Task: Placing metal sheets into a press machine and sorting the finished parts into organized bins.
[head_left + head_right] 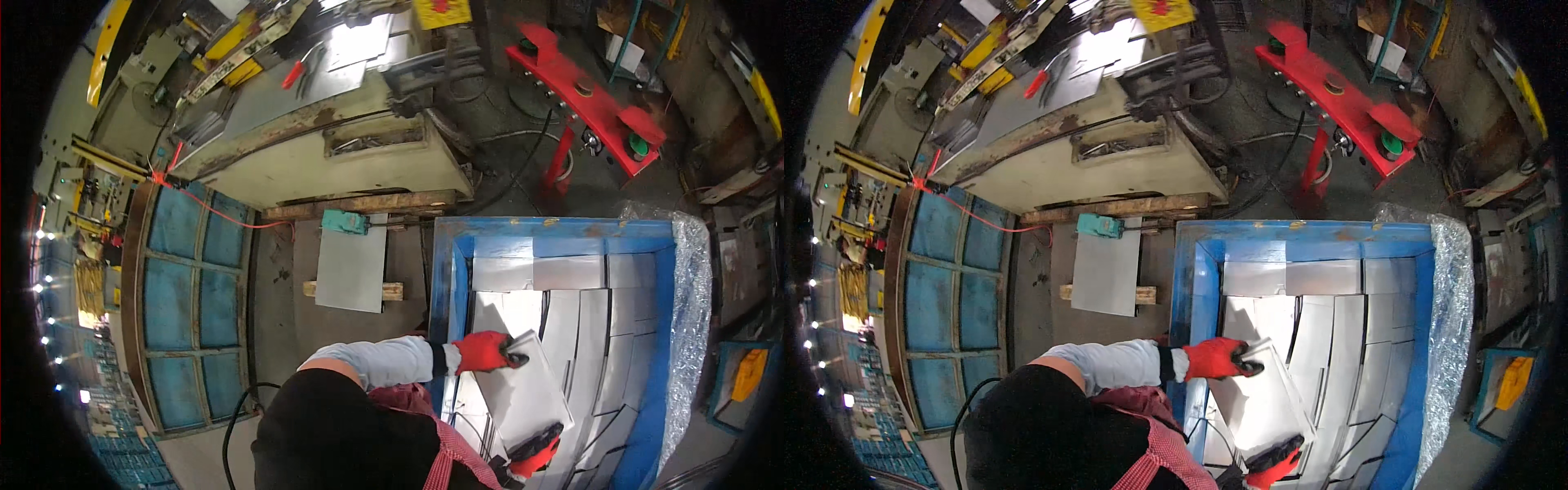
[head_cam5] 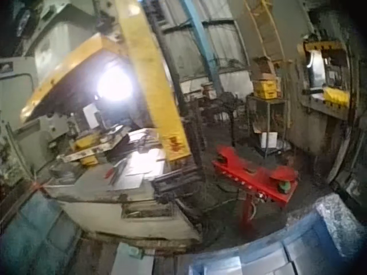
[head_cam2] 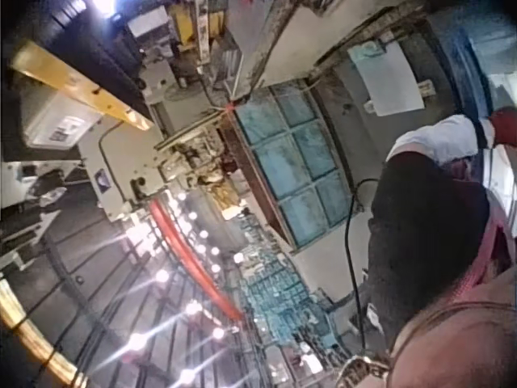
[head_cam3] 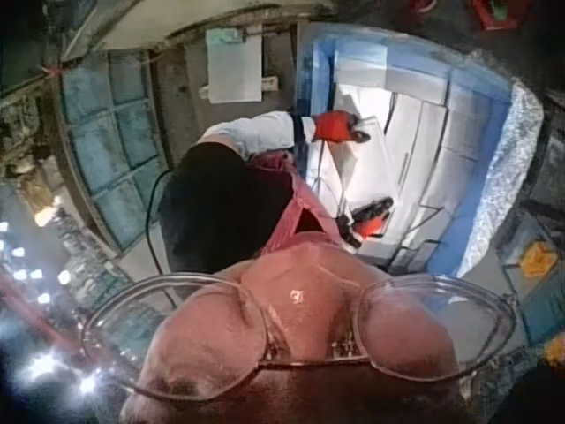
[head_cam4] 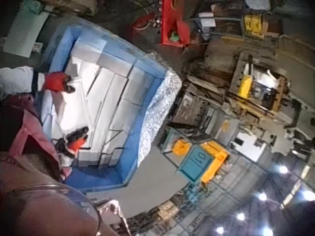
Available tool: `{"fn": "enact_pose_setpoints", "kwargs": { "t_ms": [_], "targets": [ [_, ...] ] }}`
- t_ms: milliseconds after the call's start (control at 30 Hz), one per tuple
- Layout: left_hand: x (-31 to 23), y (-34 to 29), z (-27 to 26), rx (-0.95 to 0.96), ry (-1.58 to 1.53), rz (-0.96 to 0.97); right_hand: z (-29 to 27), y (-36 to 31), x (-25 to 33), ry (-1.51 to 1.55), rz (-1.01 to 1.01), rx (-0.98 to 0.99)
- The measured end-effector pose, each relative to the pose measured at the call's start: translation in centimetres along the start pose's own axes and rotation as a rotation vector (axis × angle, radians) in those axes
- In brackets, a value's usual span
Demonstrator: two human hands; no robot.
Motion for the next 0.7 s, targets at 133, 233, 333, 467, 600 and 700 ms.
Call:
{"fn": "enact_pose_setpoints", "kwargs": {
  "t_ms": [133, 233, 333, 467, 600, 700],
  "targets": [
    [0.9, -4.3, -3.5, -0.174, 0.020, -0.025, 3.2, -1.9, 2.9, 0.423, 0.068, 0.205],
    [0.6, -7.8, -6.2, -0.243, -0.160, -0.087, 4.9, -4.1, 6.4, 0.053, -0.247, 0.203],
    [1.0, -10.5, -7.9, -0.347, -0.135, 0.023, 6.8, -5.5, 8.1, 0.280, 0.156, 0.290],
    [4.0, -11.3, -6.6, -0.316, -0.084, -0.045, 6.6, -6.9, 6.1, 0.497, 0.193, 0.265],
    [2.8, -11.7, -3.8, -0.136, -0.186, -0.091, 4.4, -8.3, 3.7, 0.652, 0.354, 0.092],
    [2.5, -11.5, -1.6, -0.003, -0.137, -0.097, 1.5, -10.3, 2.1, 0.531, 0.283, 0.042]
  ]
}}
Point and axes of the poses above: each hand's wrist, its own y-axis towards the middle knuckle, its own z-axis out of the palm, x = y × z, the point moved 1 cm from there along y, towards the middle knuckle, and after that the axes turned 13 degrees about z, right-handed, at the moved point
